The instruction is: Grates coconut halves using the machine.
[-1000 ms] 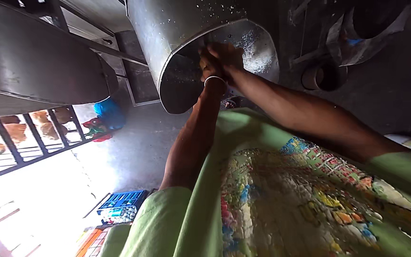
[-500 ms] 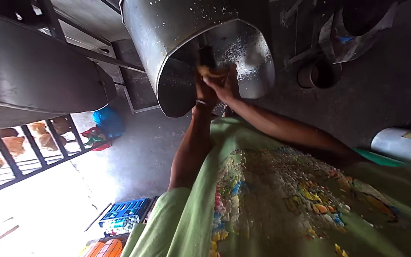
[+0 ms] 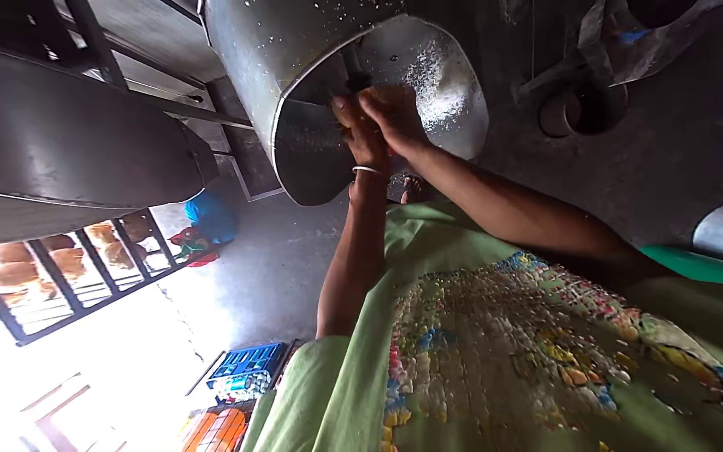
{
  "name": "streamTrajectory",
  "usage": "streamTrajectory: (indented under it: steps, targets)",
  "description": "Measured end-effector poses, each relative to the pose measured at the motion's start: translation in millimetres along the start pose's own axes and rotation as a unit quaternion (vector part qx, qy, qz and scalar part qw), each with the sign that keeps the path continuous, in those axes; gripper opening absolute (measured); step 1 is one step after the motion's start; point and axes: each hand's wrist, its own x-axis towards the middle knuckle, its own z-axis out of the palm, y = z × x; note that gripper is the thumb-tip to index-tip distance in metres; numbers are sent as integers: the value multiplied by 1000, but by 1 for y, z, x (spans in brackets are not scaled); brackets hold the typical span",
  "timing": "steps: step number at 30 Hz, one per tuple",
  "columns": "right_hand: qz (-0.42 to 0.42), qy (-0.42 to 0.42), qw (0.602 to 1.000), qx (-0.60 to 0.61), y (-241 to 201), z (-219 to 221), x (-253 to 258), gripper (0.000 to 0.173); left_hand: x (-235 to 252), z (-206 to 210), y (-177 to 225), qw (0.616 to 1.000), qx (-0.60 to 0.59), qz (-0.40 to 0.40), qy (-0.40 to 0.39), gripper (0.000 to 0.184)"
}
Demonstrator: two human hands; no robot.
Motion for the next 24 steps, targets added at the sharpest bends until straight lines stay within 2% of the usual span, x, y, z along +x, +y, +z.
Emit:
streamTrajectory:
  steps: [2, 3, 5, 6, 10, 12, 14, 16, 18, 19, 21, 24]
  targets:
    - [5, 46, 999, 5, -2, 2, 15, 65, 4, 13, 3, 995, 57, -47, 60, 81]
    - [27, 52, 998, -3, 1, 0, 20, 70, 7, 16, 3, 990, 80, -76, 83, 84]
    - [113, 48, 992, -22, 8, -5, 26, 99, 10, 18, -5, 984, 110, -111, 89, 86]
    - [127, 52, 990, -20, 13, -6, 27, 104, 10, 17, -9, 982, 124, -111, 86, 87]
    - [121, 51, 991, -30, 23, -9, 26, 102, 13, 11, -23, 980, 154, -97, 77, 88]
    - [95, 54, 993, -51, 28, -8, 32, 105, 20, 9, -30, 986, 137, -75, 65, 88]
    - [76, 64, 991, -84, 32, -6, 30, 107, 22, -1, -41, 995, 83, -43, 14, 85]
    - [39, 78, 987, -134, 39, -5, 23, 109, 23, -15, -46, 995, -3, -41, -94, 85]
    - [-50, 66, 979, -186, 57, -9, 9, 102, 22, -32, -47, 974, -101, -86, -182, 96]
    - [-111, 47, 969, -215, 69, -14, 1, 97, 23, -40, -49, 966, -152, -96, -183, 99]
    - [-200, -4, 943, -265, 92, -25, -17, 95, 27, -54, -55, 952, -241, -94, -162, 92]
    - [-204, -25, 941, -270, 101, -31, -27, 101, 29, -59, -56, 949, -265, -87, -147, 84]
